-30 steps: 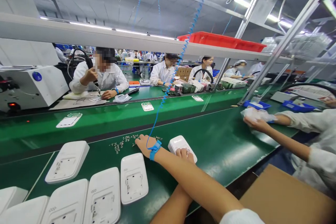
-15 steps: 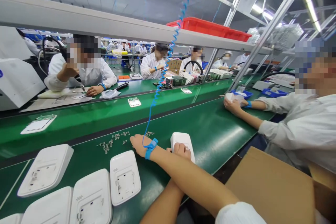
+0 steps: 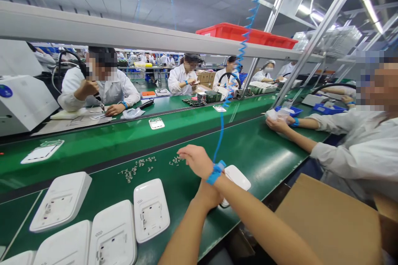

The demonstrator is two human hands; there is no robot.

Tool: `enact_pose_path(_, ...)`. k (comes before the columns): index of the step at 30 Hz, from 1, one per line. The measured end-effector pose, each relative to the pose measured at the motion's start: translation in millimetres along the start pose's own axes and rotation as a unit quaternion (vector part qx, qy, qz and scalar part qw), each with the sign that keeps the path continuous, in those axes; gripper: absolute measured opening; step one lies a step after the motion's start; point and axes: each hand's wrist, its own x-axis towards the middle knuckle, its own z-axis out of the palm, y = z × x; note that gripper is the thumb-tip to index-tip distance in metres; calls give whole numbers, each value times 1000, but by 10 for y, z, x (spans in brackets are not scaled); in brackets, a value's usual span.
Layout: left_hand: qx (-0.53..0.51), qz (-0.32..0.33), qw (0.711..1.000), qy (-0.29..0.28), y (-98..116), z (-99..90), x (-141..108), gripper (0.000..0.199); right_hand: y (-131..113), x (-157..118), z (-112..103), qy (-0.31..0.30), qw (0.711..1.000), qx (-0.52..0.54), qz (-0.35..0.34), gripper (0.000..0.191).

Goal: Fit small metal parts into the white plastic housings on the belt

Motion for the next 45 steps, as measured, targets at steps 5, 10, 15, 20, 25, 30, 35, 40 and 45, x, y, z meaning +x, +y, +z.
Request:
enact_pose_path(5,-16,-148,983,110,-6,-111,32,34,308,-415,-588,25,992,78,91,12)
enact_pose_path(10,-123,-134,963,200,38,-157,70,33,514,-721,-816,-58,967,188,163,23)
enact_pose_path(15,-185,-63,966,168,72,-182,44,27,587,-829,-870,-51,920,317,227,37)
enact_pose_path(20,-141,-76,977,143,56,-170,57,17,627,-851,-996,-83,916,305,247,40)
enact_pose_path(25,-109,-91,983,114,18,-160,72,20,646,-850,-1102,-140,972,116,150,17)
enact_pose_path(30,-71,-127,984,105,23,-220,82,16,732,-919,-1096,-135,983,-122,-29,13)
enact_pose_path(35,-2,-242,966,95,-18,-230,89,9,809,-1013,-964,-149,969,-174,-96,11)
enact_pose_path(40,31,-231,971,49,-48,-190,86,14,839,-1003,-870,-158,964,-188,-106,12)
enact_pose_path(45,45,-232,972,22,-31,-200,91,11,883,-1021,-837,-146,967,-188,-93,10)
